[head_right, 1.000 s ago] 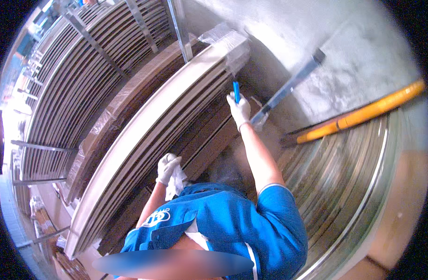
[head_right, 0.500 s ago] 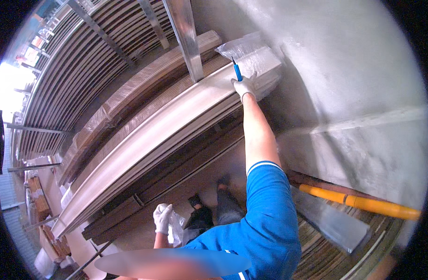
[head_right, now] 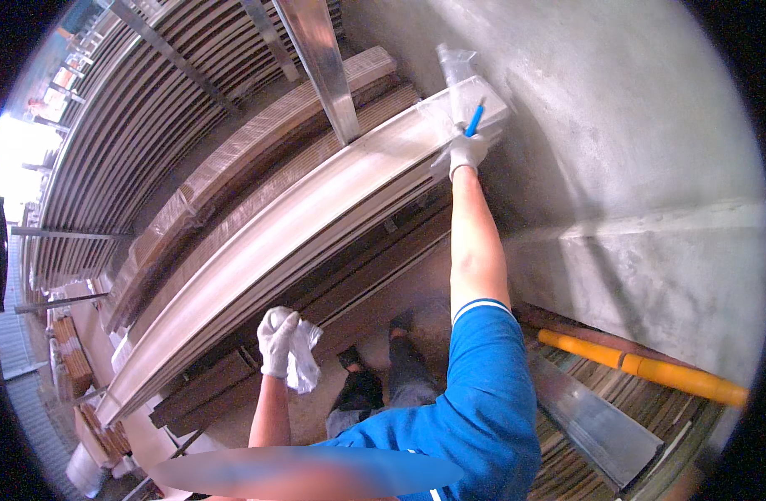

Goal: The person reviews a document, then measures and selects long wooden mouldings from a rack. They carry the mouldings to a workbench, place them on a circular saw, and use a utility knife to cut plastic wrapping and mark the wood.

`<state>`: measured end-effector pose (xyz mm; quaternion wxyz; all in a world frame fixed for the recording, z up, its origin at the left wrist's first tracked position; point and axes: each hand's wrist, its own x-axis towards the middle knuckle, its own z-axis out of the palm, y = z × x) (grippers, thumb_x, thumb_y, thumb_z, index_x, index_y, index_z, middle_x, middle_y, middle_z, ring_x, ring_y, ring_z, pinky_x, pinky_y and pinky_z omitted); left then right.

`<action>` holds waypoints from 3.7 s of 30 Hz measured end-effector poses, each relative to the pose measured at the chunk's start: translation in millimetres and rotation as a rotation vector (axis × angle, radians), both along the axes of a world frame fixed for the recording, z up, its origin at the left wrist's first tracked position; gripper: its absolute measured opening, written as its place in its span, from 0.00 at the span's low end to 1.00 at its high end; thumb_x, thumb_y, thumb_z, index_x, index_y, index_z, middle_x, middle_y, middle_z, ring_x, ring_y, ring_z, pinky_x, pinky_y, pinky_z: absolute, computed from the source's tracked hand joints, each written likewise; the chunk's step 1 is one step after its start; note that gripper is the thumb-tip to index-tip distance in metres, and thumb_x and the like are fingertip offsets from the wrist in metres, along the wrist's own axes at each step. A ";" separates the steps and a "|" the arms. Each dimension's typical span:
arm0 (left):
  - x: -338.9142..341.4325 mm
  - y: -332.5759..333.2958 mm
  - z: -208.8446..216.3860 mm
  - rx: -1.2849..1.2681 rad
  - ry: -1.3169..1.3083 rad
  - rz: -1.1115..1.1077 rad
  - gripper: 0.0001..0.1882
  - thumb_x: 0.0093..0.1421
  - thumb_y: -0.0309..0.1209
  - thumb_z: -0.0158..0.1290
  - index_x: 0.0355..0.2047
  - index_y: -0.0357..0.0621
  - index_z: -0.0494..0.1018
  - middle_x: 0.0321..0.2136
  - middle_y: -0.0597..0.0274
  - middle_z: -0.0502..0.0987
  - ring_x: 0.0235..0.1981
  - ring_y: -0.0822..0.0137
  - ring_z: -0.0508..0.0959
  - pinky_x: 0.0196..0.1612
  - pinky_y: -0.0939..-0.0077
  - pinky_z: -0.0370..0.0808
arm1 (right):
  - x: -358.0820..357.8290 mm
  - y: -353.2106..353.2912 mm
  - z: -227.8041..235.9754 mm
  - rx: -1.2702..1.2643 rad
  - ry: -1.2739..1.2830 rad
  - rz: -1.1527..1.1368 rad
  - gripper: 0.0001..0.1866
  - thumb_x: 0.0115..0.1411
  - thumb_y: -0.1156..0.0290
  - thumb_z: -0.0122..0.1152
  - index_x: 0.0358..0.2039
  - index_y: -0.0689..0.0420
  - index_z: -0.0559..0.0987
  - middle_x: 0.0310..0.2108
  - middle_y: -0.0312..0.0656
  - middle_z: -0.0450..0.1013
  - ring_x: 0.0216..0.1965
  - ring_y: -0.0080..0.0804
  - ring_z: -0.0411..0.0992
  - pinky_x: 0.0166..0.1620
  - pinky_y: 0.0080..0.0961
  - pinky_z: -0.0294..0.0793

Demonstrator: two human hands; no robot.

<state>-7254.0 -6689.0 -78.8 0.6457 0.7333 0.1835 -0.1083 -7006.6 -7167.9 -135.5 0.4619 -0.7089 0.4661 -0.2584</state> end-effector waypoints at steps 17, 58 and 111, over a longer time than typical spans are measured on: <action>142.3 -63.4 43.1 0.271 0.027 -0.686 0.08 0.53 0.25 0.60 0.35 0.39 0.80 0.27 0.63 0.82 0.32 0.74 0.79 0.38 0.76 0.76 | -187.8 179.2 92.8 0.839 -0.173 0.943 0.25 0.59 0.60 0.66 0.51 0.59 0.71 0.30 0.36 0.75 0.25 0.22 0.71 0.29 0.21 0.71; 196.7 -47.1 -81.1 0.997 -0.395 -0.353 0.11 0.55 0.37 0.55 0.33 0.43 0.70 0.32 0.50 0.72 0.35 0.47 0.73 0.38 0.53 0.68 | 97.6 -95.8 -28.5 -0.117 0.446 0.015 0.24 0.52 0.75 0.48 0.52 0.56 0.67 0.25 0.51 0.75 0.18 0.39 0.75 0.18 0.34 0.73; 198.5 -45.9 -83.8 1.017 -0.319 -0.354 0.12 0.51 0.33 0.53 0.35 0.43 0.67 0.33 0.49 0.70 0.35 0.45 0.71 0.37 0.53 0.67 | 106.0 -160.0 -19.1 -0.694 0.850 0.353 0.17 0.53 0.60 0.58 0.42 0.53 0.75 0.39 0.52 0.78 0.42 0.50 0.77 0.45 0.47 0.76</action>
